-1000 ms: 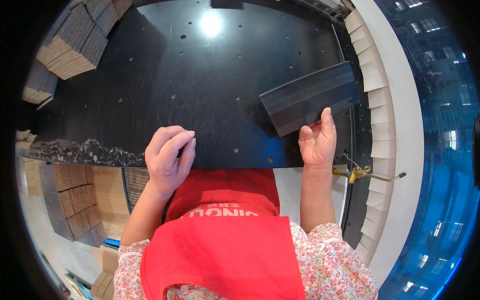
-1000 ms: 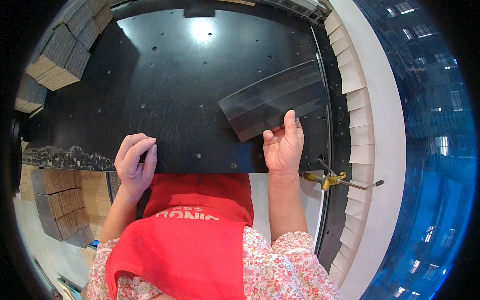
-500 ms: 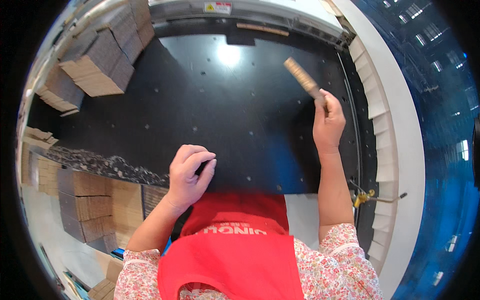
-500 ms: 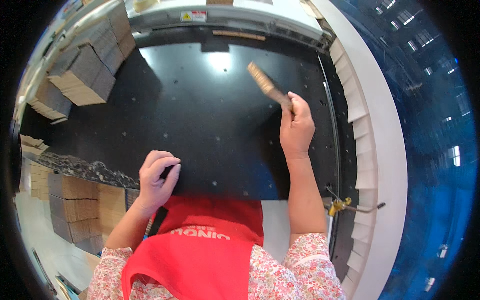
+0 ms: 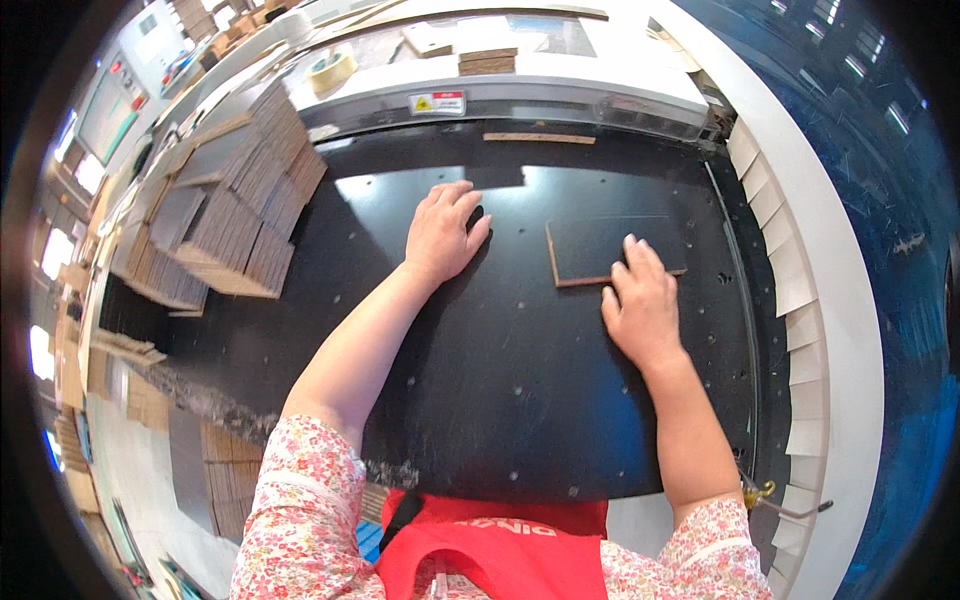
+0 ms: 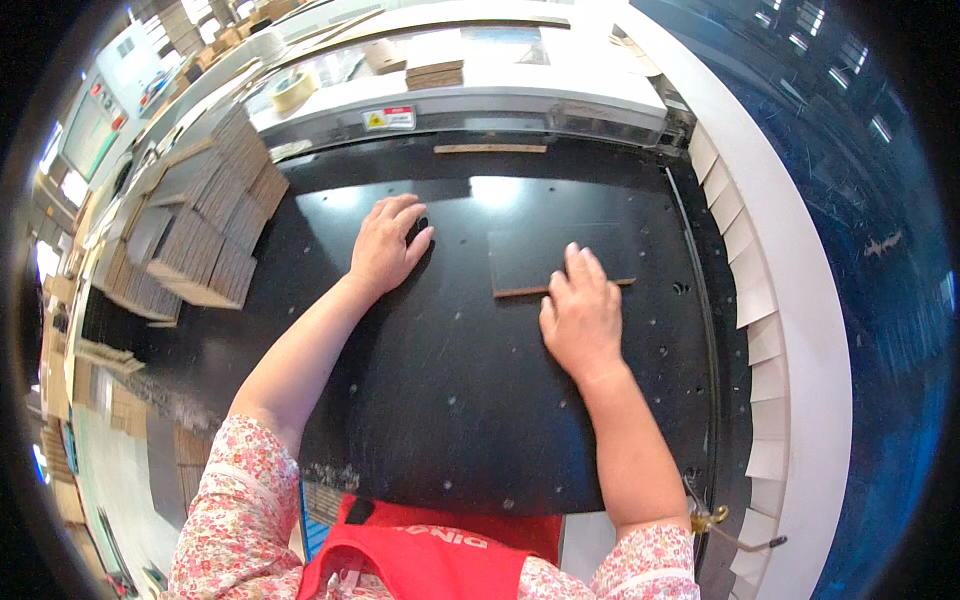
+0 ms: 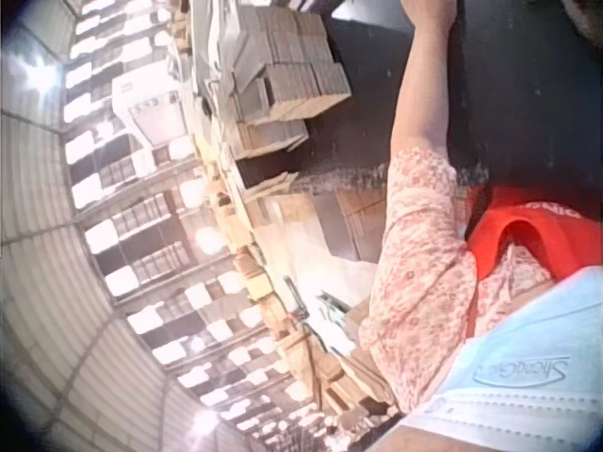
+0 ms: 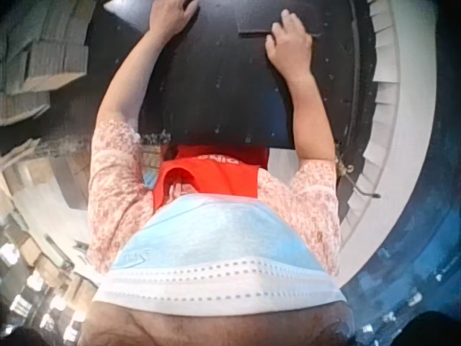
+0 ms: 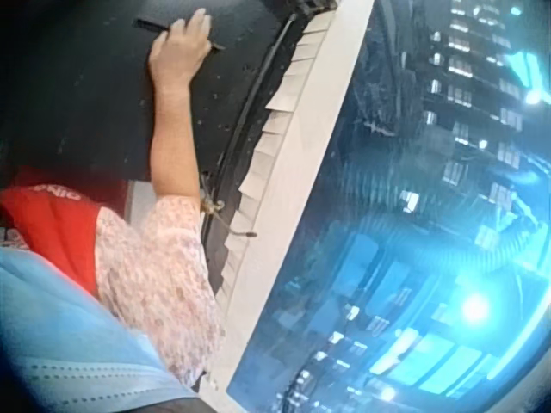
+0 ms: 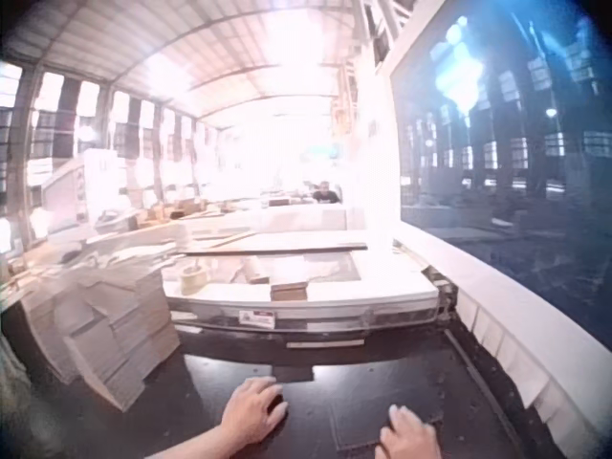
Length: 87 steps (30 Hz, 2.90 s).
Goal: The person picks up dark wood panels from a stack, places them into a machinery slot for processing, and luego places the processed panels onto a different stack on a blue pallet.
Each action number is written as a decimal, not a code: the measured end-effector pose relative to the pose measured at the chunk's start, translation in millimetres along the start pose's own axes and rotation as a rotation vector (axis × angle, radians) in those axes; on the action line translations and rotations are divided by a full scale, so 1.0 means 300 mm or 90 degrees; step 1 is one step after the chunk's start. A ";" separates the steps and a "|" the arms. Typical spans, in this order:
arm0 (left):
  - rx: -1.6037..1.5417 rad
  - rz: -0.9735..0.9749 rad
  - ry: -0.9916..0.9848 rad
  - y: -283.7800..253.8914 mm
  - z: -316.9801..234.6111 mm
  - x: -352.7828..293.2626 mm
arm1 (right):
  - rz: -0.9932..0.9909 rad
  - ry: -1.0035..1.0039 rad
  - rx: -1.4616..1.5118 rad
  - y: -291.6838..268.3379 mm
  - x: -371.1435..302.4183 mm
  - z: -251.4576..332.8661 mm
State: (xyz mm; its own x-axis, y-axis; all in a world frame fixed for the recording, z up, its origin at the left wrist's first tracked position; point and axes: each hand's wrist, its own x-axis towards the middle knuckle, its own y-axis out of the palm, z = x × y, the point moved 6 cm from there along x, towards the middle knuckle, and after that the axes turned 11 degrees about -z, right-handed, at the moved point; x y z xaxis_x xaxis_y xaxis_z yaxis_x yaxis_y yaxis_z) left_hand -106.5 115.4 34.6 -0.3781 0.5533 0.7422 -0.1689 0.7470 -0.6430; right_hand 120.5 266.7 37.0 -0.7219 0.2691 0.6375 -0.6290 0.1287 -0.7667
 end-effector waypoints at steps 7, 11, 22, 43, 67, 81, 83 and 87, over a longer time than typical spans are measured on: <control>0.127 0.086 -0.054 0.324 0.160 0.234 | -0.064 -0.025 0.097 0.060 0.062 -0.026; 0.083 0.090 -0.047 0.325 0.148 0.259 | -0.098 0.041 0.056 0.163 0.165 -0.235; 0.102 0.092 -0.094 -0.151 0.080 -0.118 | -0.072 0.138 -0.043 0.421 0.425 -0.755; 0.012 0.029 -0.110 -0.244 0.028 -0.172 | 0.042 0.335 -0.165 0.424 0.446 -0.646; -0.083 -0.037 -0.241 -0.242 0.164 -0.162 | -0.130 0.203 0.115 0.306 0.157 -0.329; 0.026 0.224 -0.133 0.129 -0.148 0.006 | -0.033 0.048 0.200 -0.162 -0.251 0.074; -0.001 0.237 -0.128 0.193 -0.305 0.076 | -0.050 0.074 0.220 -0.162 -0.249 0.043; -0.012 0.201 -0.116 0.290 -0.558 0.191 | -0.081 0.086 0.240 -0.157 -0.244 0.020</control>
State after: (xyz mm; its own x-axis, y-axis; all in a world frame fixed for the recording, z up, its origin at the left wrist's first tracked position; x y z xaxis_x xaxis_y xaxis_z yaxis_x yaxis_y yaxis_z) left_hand 9.6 273.9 52.9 -0.5655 0.6841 0.4607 -0.0015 0.5577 -0.8300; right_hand 201.1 235.4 27.0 -0.6036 0.3993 0.6901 -0.7901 -0.1832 -0.5850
